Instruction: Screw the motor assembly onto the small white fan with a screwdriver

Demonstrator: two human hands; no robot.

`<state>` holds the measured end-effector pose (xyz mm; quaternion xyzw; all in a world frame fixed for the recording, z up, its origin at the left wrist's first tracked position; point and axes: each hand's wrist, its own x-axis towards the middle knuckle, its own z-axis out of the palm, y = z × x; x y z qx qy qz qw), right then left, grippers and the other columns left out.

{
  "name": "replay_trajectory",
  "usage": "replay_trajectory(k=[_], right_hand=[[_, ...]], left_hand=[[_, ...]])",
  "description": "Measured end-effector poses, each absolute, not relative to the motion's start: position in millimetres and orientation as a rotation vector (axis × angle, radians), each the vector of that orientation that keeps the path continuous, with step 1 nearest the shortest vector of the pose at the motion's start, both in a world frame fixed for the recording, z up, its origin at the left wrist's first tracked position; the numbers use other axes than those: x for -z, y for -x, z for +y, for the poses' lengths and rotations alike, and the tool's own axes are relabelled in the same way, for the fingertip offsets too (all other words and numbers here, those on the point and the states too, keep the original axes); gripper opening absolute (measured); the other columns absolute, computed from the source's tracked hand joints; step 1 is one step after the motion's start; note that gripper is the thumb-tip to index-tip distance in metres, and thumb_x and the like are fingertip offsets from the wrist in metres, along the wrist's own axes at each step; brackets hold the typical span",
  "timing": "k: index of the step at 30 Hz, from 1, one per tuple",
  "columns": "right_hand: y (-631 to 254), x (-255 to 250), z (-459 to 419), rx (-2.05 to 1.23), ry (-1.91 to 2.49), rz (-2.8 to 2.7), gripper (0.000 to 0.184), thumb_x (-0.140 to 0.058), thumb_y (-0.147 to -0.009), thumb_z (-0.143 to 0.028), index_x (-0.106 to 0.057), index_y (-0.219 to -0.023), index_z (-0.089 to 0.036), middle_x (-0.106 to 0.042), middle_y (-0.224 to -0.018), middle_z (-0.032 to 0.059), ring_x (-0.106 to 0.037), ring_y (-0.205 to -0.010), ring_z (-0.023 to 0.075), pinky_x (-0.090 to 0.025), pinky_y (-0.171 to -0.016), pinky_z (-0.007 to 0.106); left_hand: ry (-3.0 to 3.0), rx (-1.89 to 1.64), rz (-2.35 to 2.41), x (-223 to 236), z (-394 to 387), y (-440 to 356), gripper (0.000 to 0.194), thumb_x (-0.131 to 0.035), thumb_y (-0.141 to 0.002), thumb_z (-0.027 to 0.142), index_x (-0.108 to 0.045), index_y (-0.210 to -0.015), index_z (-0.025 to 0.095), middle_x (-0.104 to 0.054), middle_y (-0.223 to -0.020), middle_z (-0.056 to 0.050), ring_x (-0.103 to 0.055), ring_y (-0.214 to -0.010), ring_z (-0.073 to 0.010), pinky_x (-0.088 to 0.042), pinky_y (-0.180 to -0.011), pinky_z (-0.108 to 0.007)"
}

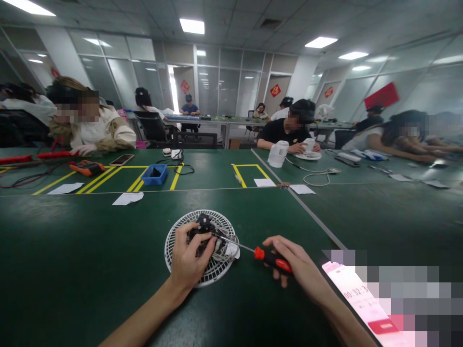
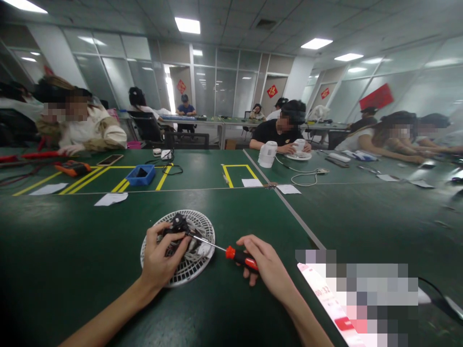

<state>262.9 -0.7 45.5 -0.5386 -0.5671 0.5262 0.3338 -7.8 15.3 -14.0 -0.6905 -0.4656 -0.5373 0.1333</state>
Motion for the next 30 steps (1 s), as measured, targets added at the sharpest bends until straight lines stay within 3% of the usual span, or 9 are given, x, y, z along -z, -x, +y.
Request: replay_trajectory(k=[2,4,11,15,19,23,27,30], right_hand=[[-264,-46,0,-1.419,1.451,-1.525,0.049,-0.049,-0.091,-0.065,-0.062,-0.105,-0.02,-0.064,-0.069,0.0,-0.052,-0.046,0.0122,-0.035,-0.038,0.021],[-266,-46,1,-1.358,1.453,-1.595,0.046,-0.055,-0.09,-0.063,-0.063,-0.104,-0.02,-0.064,-0.067,-0.0009,-0.049,-0.045,0.0107,-0.032,-0.038,0.02],[-276,-45,5,-1.121,1.324,-1.568,0.034,-0.081,-0.076,-0.044,-0.064,-0.096,-0.021,-0.07,-0.083,0.0013,-0.066,-0.08,0.0189,-0.051,-0.074,0.031],[-274,-44,4,-1.122,1.311,-1.53,0.035,-0.086,-0.067,-0.036,-0.067,-0.093,-0.021,-0.068,-0.091,0.0018,-0.066,-0.087,0.0198,-0.053,-0.079,0.032],[-269,-46,2,-1.33,1.336,-1.426,0.039,-0.079,-0.074,-0.049,-0.065,-0.097,-0.021,-0.068,-0.091,0.0031,-0.067,-0.084,0.0201,-0.057,-0.065,0.028],[-267,-46,1,-1.616,1.422,-1.369,0.044,-0.053,-0.09,-0.06,-0.059,-0.112,-0.022,-0.069,-0.076,0.002,-0.06,-0.049,0.0135,-0.043,-0.036,0.02],[-270,-47,1,-1.517,1.439,-1.442,0.046,-0.058,-0.089,-0.058,-0.059,-0.114,-0.021,-0.067,-0.068,-0.0011,-0.05,-0.042,0.0087,-0.032,-0.034,0.016],[-273,-49,3,-1.429,1.406,-1.458,0.05,-0.067,-0.084,-0.059,-0.058,-0.115,-0.02,-0.067,-0.071,-0.0002,-0.054,-0.049,0.0113,-0.035,-0.039,0.019]], left_hand=[[2.005,1.561,-1.355,15,15,8,0.014,-0.074,-0.084,0.019,-0.069,-0.097,0.02,-0.052,-0.119,-0.009,-0.056,-0.112,-0.0234,-0.051,-0.096,-0.041],[2.007,1.569,-1.363,15,15,8,0.015,-0.074,-0.083,0.019,-0.069,-0.097,0.02,-0.052,-0.119,-0.008,-0.056,-0.113,-0.0235,-0.051,-0.097,-0.041],[2.012,1.572,-1.363,15,15,9,0.014,-0.074,-0.083,0.019,-0.069,-0.097,0.021,-0.052,-0.119,-0.008,-0.056,-0.113,-0.023,-0.05,-0.098,-0.04],[2.018,1.585,-1.365,15,15,9,0.015,-0.074,-0.083,0.019,-0.07,-0.097,0.021,-0.052,-0.119,-0.008,-0.056,-0.113,-0.0229,-0.051,-0.098,-0.04],[2.029,1.596,-1.364,15,15,9,0.015,-0.075,-0.083,0.02,-0.07,-0.097,0.021,-0.052,-0.119,-0.008,-0.056,-0.113,-0.0227,-0.051,-0.098,-0.04],[2.027,1.605,-1.38,15,15,10,0.013,-0.074,-0.083,0.021,-0.071,-0.096,0.021,-0.053,-0.118,-0.008,-0.056,-0.112,-0.0225,-0.052,-0.097,-0.04],[2.034,1.64,-1.386,14,15,10,0.012,-0.073,-0.084,0.02,-0.072,-0.095,0.021,-0.054,-0.117,-0.008,-0.057,-0.111,-0.0224,-0.052,-0.098,-0.041],[2.031,1.657,-1.388,15,15,10,0.012,-0.073,-0.084,0.02,-0.072,-0.096,0.022,-0.054,-0.117,-0.007,-0.058,-0.111,-0.0227,-0.053,-0.097,-0.041]])
